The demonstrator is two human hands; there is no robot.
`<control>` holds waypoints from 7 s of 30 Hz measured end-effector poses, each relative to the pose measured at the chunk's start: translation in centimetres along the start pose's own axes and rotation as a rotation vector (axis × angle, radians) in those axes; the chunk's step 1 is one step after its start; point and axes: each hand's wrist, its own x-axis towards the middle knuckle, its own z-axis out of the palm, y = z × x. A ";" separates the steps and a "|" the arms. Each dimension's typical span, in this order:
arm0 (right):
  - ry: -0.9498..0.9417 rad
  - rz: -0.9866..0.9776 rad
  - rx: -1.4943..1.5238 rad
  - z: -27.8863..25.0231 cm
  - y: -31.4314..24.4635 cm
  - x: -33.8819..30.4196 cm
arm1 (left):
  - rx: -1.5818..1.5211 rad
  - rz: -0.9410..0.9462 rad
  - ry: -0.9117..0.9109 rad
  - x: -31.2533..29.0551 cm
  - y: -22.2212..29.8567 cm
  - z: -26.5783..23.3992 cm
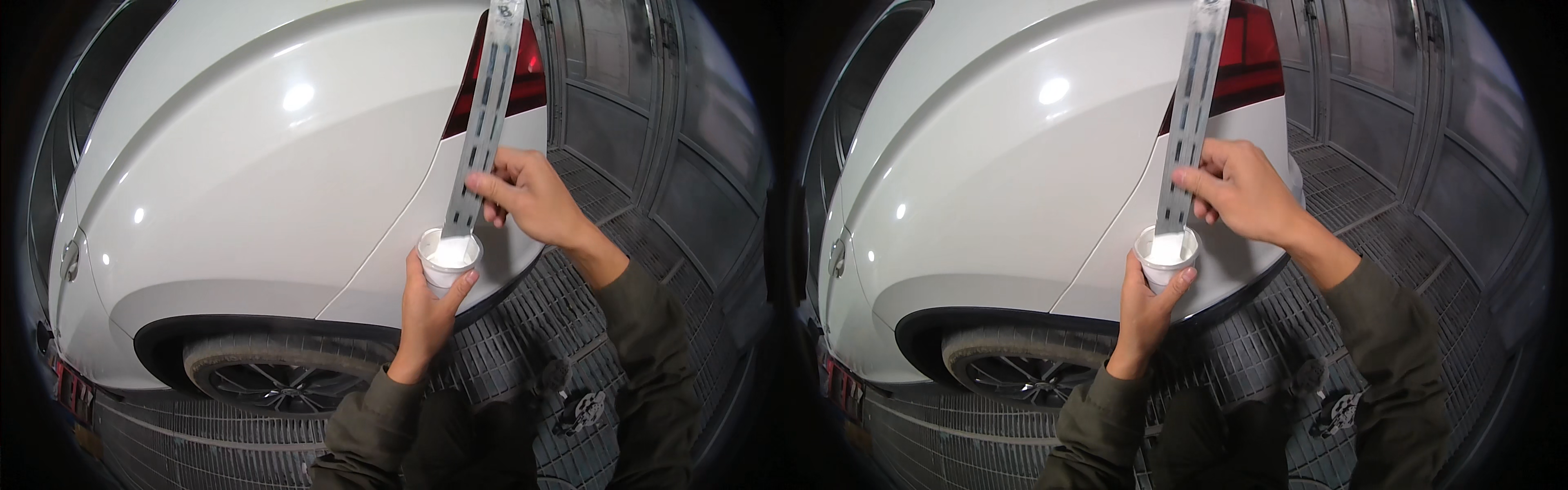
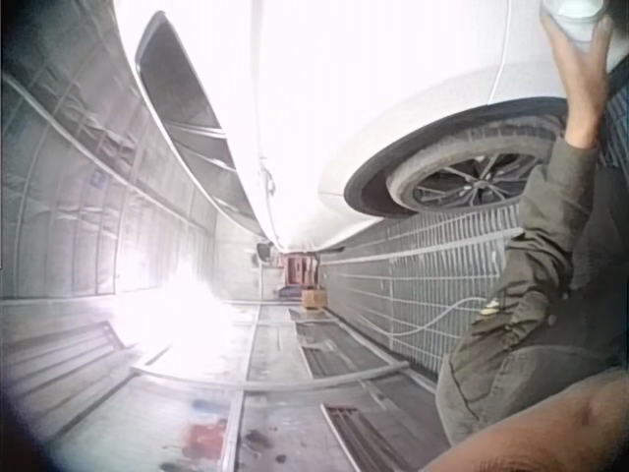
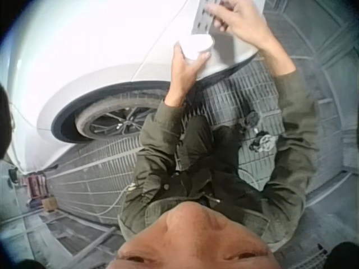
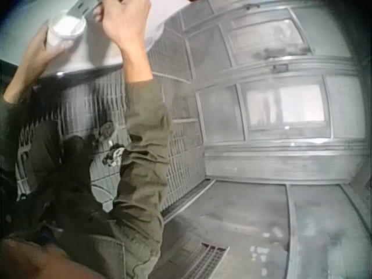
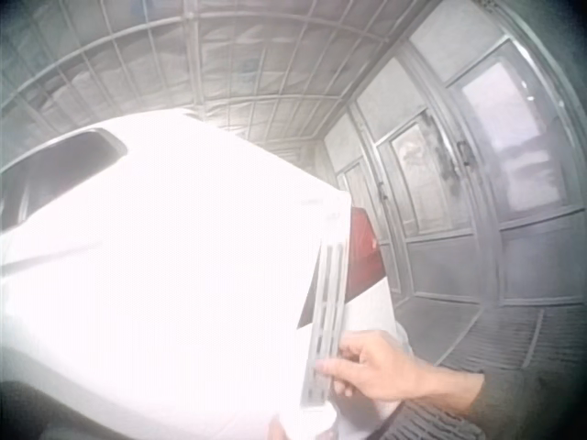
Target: The person applies a white filler to the rear bumper of a white car using a metal spreader. They repeatedly dip the spreader into a small container and smooth the filler along the bumper surface.
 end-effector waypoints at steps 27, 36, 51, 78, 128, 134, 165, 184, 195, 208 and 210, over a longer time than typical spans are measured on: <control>-0.002 -0.019 0.032 3.1 1.1 1.0 | -0.033 -0.106 0.183 -1.7 0.2 -0.7; -0.056 0.059 -0.034 3.5 1.3 1.1 | -0.018 -0.076 0.192 -1.6 0.4 -0.4; 0.060 0.048 0.108 3.5 2.6 0.6 | 0.056 -0.005 0.246 -1.5 0.2 0.2; 0.167 0.072 0.480 1.4 6.1 4.3 | 0.013 -0.078 0.270 -1.3 0.5 0.4; 0.180 -0.094 0.507 2.1 8.2 6.1 | -0.017 -0.035 0.107 0.1 0.2 -1.5; 0.099 -0.146 0.282 1.7 5.9 3.5 | -0.062 -0.058 0.075 0.5 -0.2 -1.8; 0.144 0.008 0.549 2.7 7.0 4.2 | 0.016 -0.054 0.268 -1.0 -0.1 -0.1; 0.259 -0.011 0.416 3.3 6.3 3.5 | -0.128 -0.145 0.372 -1.8 1.4 1.0; 0.248 -0.067 0.343 3.1 6.6 3.4 | -0.155 -0.145 0.327 -1.8 1.8 0.9; -0.201 -0.066 0.119 2.1 3.2 -2.9 | -0.092 -0.232 -0.003 -5.4 0.5 -0.2; -0.333 0.102 0.015 2.3 3.0 -5.8 | -0.058 -0.285 -0.161 -7.9 -0.4 -0.1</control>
